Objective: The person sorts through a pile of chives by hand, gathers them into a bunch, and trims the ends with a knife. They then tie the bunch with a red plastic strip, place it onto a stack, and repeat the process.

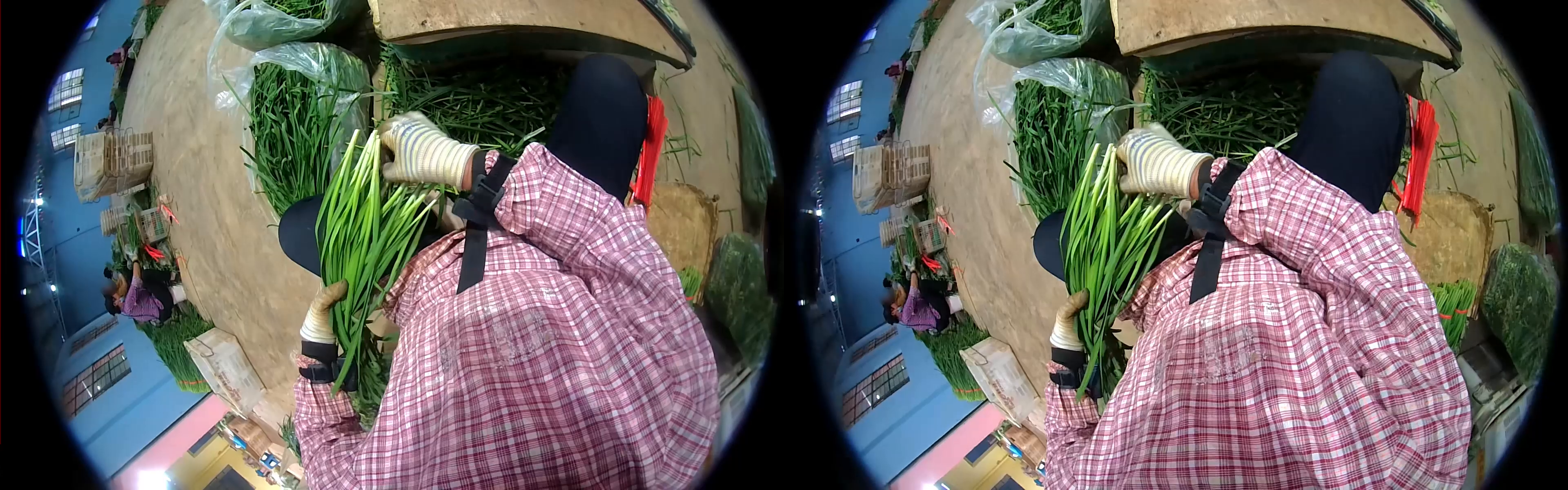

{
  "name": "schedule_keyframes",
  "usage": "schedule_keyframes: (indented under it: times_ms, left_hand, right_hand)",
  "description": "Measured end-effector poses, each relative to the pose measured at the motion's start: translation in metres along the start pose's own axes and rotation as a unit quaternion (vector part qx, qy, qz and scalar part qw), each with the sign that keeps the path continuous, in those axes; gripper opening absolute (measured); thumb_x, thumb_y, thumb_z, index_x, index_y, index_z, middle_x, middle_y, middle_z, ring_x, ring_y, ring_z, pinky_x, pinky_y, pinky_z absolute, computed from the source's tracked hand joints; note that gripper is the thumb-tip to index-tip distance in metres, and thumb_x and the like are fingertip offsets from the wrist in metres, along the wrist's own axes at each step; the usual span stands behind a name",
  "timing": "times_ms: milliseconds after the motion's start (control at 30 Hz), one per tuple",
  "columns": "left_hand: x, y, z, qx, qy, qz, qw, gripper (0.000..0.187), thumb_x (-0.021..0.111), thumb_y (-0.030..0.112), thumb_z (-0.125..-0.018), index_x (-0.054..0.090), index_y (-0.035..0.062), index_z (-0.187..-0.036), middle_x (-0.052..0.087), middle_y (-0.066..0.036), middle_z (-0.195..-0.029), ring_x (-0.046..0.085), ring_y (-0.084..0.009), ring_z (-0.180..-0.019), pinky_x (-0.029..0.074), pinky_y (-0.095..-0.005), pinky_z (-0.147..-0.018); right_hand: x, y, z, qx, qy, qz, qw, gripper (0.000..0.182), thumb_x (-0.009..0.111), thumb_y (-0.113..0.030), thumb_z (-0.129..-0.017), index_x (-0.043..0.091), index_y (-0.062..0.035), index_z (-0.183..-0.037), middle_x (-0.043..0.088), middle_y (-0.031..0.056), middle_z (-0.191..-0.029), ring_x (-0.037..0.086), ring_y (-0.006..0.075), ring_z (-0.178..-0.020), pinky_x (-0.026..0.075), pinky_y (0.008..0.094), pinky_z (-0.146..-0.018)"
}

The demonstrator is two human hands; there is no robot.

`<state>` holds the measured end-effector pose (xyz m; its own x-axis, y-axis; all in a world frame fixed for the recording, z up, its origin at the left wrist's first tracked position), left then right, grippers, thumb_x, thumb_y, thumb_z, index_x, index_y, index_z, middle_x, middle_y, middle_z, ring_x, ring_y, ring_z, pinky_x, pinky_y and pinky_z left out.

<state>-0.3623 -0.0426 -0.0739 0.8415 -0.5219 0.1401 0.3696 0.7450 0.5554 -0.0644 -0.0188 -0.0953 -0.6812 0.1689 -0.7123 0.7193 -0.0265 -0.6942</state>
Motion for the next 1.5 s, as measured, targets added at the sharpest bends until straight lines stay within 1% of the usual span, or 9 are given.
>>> schedule_keyframes:
  times_ms: [200, 267, 367, 400, 767, 933, 1000, 1167, 1500]
  left_hand:
    - [-0.014, -0.002, 0.006, 0.026, 0.024, 0.050, 0.998, 0.048, 0.067, 0.034, -0.084, 0.060, 0.0002, -0.117, 0.069, -0.010, -0.097, 0.067, -0.0203, -0.073, 0.057, -0.0295, -0.059]
    - [-0.013, -0.001, 0.004, 0.025, 0.029, 0.068, 0.997, 0.049, 0.068, 0.033, -0.083, 0.060, 0.0006, -0.119, 0.069, -0.009, -0.098, 0.067, -0.0201, -0.075, 0.056, -0.0286, -0.060]
    - [-0.004, 0.005, -0.003, 0.032, 0.001, 0.049, 0.998, 0.049, 0.069, 0.033, -0.083, 0.059, 0.0012, -0.120, 0.069, -0.009, -0.098, 0.067, -0.0194, -0.077, 0.055, -0.0274, -0.061]
    - [-0.010, 0.004, -0.008, 0.042, 0.002, 0.045, 0.998, 0.049, 0.069, 0.034, -0.084, 0.059, 0.0014, -0.120, 0.069, -0.009, -0.098, 0.067, -0.0192, -0.077, 0.055, -0.0274, -0.061]
    - [-0.008, -0.006, -0.021, 0.018, -0.050, 0.084, 0.995, 0.054, 0.067, 0.030, -0.086, 0.053, -0.0003, -0.129, 0.066, -0.013, -0.114, 0.067, -0.0245, -0.094, 0.057, -0.0349, -0.081]
    - [0.002, -0.002, -0.018, 0.007, -0.061, 0.093, 0.994, 0.050, 0.068, 0.032, -0.084, 0.058, 0.0009, -0.122, 0.068, -0.011, -0.104, 0.068, -0.0229, -0.082, 0.058, -0.0348, -0.071]
    - [0.003, -0.001, -0.017, 0.022, -0.029, 0.098, 0.994, 0.050, 0.068, 0.034, -0.085, 0.058, 0.0006, -0.121, 0.068, -0.012, -0.103, 0.068, -0.0227, -0.081, 0.057, -0.0334, -0.069]
    - [-0.004, 0.004, -0.015, 0.020, -0.022, 0.056, 0.998, 0.051, 0.068, 0.033, -0.086, 0.057, -0.0006, -0.123, 0.068, -0.013, -0.107, 0.067, -0.0239, -0.084, 0.056, -0.0333, -0.073]
    - [-0.006, 0.005, -0.014, 0.016, -0.053, 0.020, 0.998, 0.052, 0.067, 0.034, -0.087, 0.057, -0.0008, -0.124, 0.068, -0.012, -0.107, 0.067, -0.0226, -0.086, 0.056, -0.0326, -0.074]
  right_hand:
    - [-0.079, 0.118, 0.013, 0.285, 0.015, 0.304, 0.909, 0.027, 0.067, -0.032, -0.080, 0.077, -0.0084, -0.087, 0.073, 0.0146, -0.084, 0.071, 0.0253, -0.076, 0.054, 0.0364, -0.064]
    - [-0.068, 0.096, 0.019, 0.251, 0.073, 0.009, 0.965, 0.044, 0.070, -0.044, -0.079, 0.075, -0.0046, -0.097, 0.073, 0.0169, -0.087, 0.071, 0.0268, -0.081, 0.055, 0.0374, -0.073]
    - [-0.012, 0.034, 0.014, 0.045, -0.143, -0.370, 0.917, 0.052, 0.069, -0.038, -0.085, 0.066, 0.0050, -0.113, 0.070, 0.0135, -0.096, 0.064, 0.0175, -0.090, 0.051, 0.0320, -0.078]
    - [-0.005, 0.028, 0.021, 0.134, -0.169, -0.429, 0.877, 0.047, 0.072, -0.032, -0.082, 0.066, 0.0068, -0.108, 0.069, 0.0108, -0.089, 0.063, 0.0155, -0.084, 0.050, 0.0309, -0.074]
    - [0.005, 0.020, 0.021, 0.172, -0.119, -0.563, 0.799, 0.039, 0.077, -0.029, -0.076, 0.070, 0.0020, -0.099, 0.069, 0.0065, -0.083, 0.062, 0.0146, -0.072, 0.050, 0.0312, -0.066]
    - [0.003, 0.029, 0.021, 0.160, -0.155, -0.489, 0.843, 0.041, 0.078, -0.020, -0.073, 0.067, 0.0038, -0.105, 0.069, 0.0064, -0.086, 0.063, 0.0140, -0.070, 0.051, 0.0294, -0.064]
    - [0.005, 0.031, 0.012, 0.113, -0.160, -0.332, 0.923, 0.046, 0.079, -0.021, -0.071, 0.065, 0.0053, -0.106, 0.070, 0.0087, -0.085, 0.064, 0.0146, -0.072, 0.052, 0.0298, -0.065]
    - [0.007, 0.027, 0.009, 0.073, -0.118, -0.268, 0.953, 0.037, 0.077, -0.024, -0.067, 0.068, 0.0042, -0.089, 0.069, 0.0156, -0.074, 0.065, 0.0186, -0.068, 0.053, 0.0339, -0.066]
    - [0.004, 0.034, 0.001, 0.068, -0.083, -0.070, 0.992, 0.029, 0.069, -0.020, -0.074, 0.070, -0.0005, -0.094, 0.069, 0.0211, -0.081, 0.068, 0.0343, -0.075, 0.054, 0.0401, -0.070]
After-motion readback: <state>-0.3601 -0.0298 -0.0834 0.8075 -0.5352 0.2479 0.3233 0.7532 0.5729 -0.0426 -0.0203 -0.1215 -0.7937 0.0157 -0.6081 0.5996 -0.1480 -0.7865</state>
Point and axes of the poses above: each hand's wrist, its own z-axis away from the middle knuckle, its own x-axis out of the palm, y = z × x, the point moved 8 cm from there along -z, towards the middle knuckle
